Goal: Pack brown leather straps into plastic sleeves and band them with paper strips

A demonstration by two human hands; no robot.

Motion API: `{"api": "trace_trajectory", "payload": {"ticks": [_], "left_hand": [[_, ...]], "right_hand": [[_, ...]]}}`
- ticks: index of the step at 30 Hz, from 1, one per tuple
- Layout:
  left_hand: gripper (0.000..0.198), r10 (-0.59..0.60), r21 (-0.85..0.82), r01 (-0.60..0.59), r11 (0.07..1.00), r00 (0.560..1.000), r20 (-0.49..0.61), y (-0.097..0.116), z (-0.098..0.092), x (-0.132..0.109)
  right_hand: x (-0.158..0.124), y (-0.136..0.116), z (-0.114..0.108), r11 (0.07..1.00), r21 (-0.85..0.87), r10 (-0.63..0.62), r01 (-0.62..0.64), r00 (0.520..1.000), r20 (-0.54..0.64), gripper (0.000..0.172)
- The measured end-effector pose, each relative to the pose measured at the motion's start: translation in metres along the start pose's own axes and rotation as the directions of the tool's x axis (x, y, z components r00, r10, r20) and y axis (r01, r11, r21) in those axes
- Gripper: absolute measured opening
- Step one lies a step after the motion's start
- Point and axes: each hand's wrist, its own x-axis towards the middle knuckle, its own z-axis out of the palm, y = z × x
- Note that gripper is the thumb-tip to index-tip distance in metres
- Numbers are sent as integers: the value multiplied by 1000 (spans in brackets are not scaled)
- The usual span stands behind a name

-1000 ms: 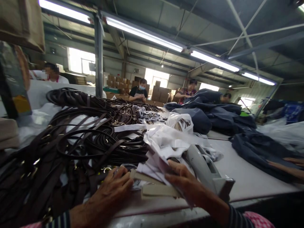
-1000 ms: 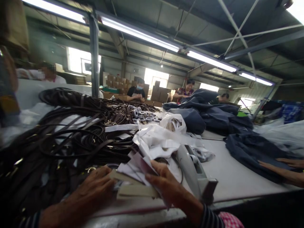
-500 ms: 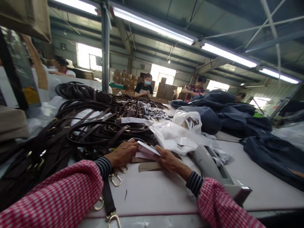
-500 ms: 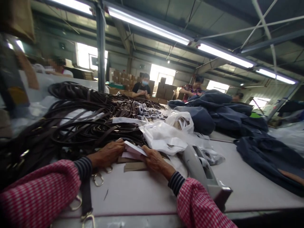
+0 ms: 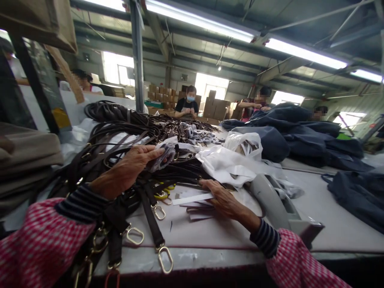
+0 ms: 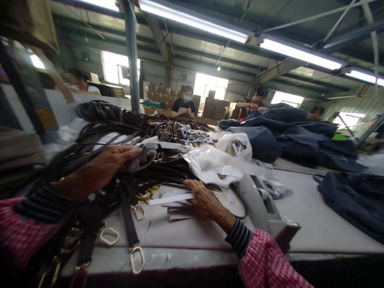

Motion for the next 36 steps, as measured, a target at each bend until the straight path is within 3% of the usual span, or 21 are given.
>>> {"api": "trace_trajectory", "payload": {"ticks": [2, 4, 7, 11, 13, 16, 20, 22, 26, 31, 36], "left_hand": [[39, -5, 0, 5, 1000, 1000, -3, 9, -1, -15], [40, 31, 18, -31, 999, 999, -10, 15, 2, -30], [39, 62, -23, -63, 998, 998, -26, 18, 11, -52], [39, 5, -149, -11, 989, 999, -42, 14, 23, -78], [39, -25, -199, 12, 980, 998, -64, 6, 25, -86], [36, -36, -230, 17, 973, 996, -80, -16, 26, -89], [34, -41, -286, 2, 958, 991, -128, -55, 27, -79], [35, -66, -320, 15, 947, 987, -148, -72, 28, -73], [35, -97, -344, 45, 938, 986, -136, -86, 27, -68], [35, -97, -335, 68, 940, 993, -71, -82, 24, -73], [32, -79, -305, 72, 950, 997, -10, -82, 21, -76]], "right_hand": [[-1, -7, 0, 998, -65, -21, 17, 998, -65, 69], [-1, -15, -3, 988, -144, -71, 60, 995, -71, 61], [-6, -31, -9, 944, -293, -139, 149, 989, 58, 36], [-21, -47, -11, 883, -438, -121, 169, 983, 136, 41], [-31, -52, -8, 891, -424, -126, 162, 986, 113, 43], [-42, -58, 1, 882, -417, -195, 218, 976, 98, 31], [-45, -68, 14, 796, -478, -310, 370, 929, 203, 17], [-45, -71, 18, 779, -492, -318, 389, 921, 225, 12], [-44, -69, 22, 847, -429, -277, 313, 950, 145, 16], [-43, -55, 32, 919, -308, -266, 245, 964, -28, 24], [-44, -52, 35, 998, -49, -44, 38, 991, -128, 17]]}}
